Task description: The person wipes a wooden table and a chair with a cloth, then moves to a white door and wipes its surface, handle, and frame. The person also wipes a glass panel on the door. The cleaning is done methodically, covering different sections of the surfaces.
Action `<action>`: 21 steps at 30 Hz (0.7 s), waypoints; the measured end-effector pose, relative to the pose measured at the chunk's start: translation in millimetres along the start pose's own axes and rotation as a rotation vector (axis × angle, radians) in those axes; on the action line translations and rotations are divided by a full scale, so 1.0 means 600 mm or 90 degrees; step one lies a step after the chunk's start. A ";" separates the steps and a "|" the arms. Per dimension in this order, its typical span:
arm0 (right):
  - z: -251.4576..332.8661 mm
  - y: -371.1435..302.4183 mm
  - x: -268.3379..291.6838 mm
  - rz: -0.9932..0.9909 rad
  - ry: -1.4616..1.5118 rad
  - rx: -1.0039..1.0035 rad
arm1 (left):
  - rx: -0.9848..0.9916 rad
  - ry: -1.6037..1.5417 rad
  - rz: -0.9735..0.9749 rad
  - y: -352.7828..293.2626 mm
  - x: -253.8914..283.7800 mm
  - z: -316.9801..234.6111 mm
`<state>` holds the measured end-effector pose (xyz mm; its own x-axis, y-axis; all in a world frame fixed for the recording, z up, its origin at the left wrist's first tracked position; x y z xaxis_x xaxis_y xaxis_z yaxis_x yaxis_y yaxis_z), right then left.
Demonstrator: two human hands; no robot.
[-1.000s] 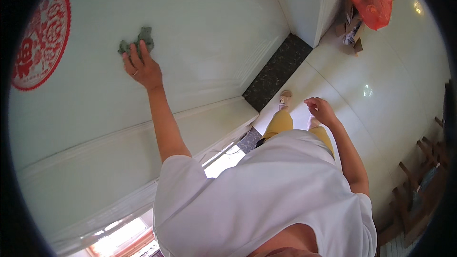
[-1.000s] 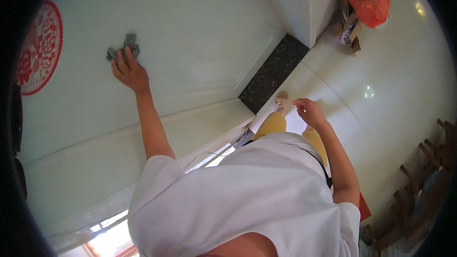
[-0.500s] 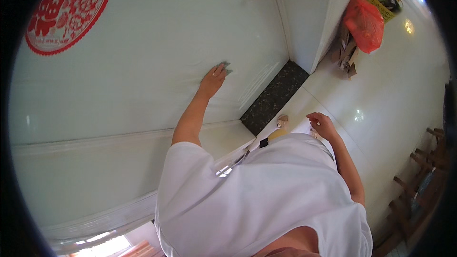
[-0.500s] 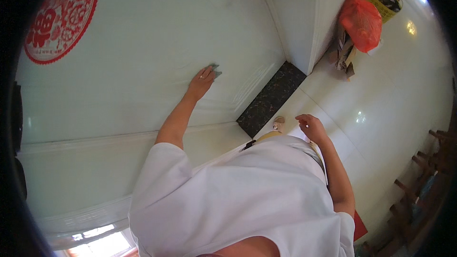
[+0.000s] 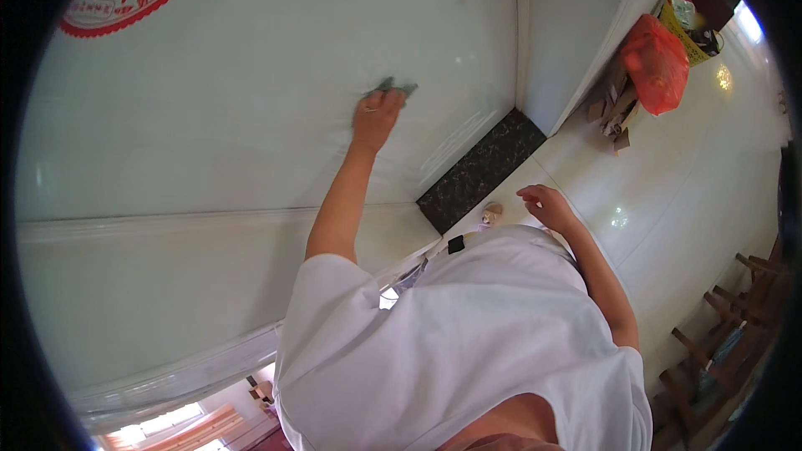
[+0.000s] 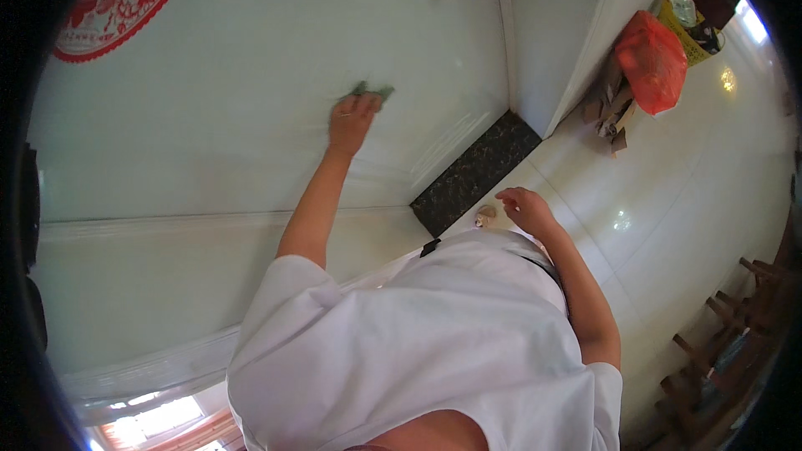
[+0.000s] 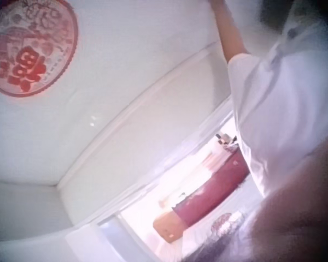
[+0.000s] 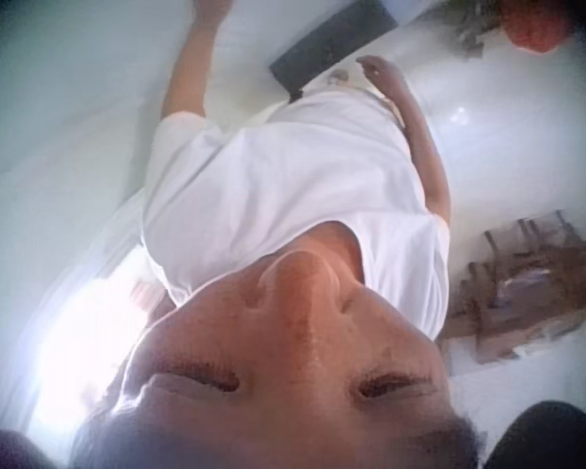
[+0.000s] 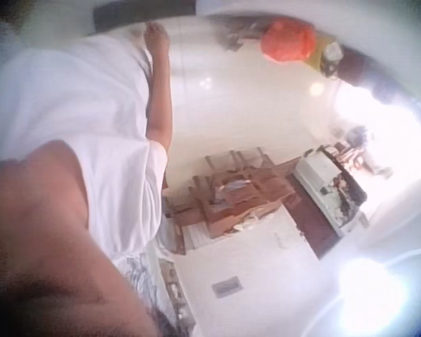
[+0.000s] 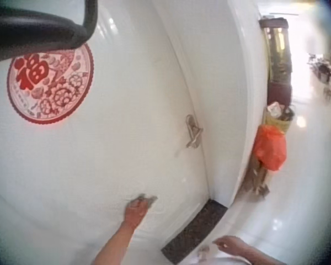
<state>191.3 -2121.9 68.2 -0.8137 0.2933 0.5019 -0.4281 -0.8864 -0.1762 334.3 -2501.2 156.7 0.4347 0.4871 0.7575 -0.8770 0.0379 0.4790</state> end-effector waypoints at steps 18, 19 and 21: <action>0.029 0.049 -0.031 0.067 0.017 0.114 | 0.104 -0.057 0.066 0.041 -0.001 0.007; 0.046 0.058 -0.036 0.085 0.014 0.136 | 0.106 -0.116 0.055 0.024 -0.043 0.001; 0.082 0.072 -0.019 0.093 0.002 0.163 | 0.036 -0.078 0.068 0.063 -0.045 0.000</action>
<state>201.5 -2181.5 96.6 -0.8607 0.1574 0.4841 -0.1939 -0.9807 -0.0258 289.5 -2513.0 154.4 0.3643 0.3761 0.8520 -0.9082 -0.0589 0.4143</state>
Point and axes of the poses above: each hand's wrist, its own y-axis towards the middle knuckle, its own x-axis out of the back of the hand, z = x × y, the point moved 4 cm from there along y, towards the middle knuckle, and after that the axes turned 7 degrees about -z, right-handed, at the moved point
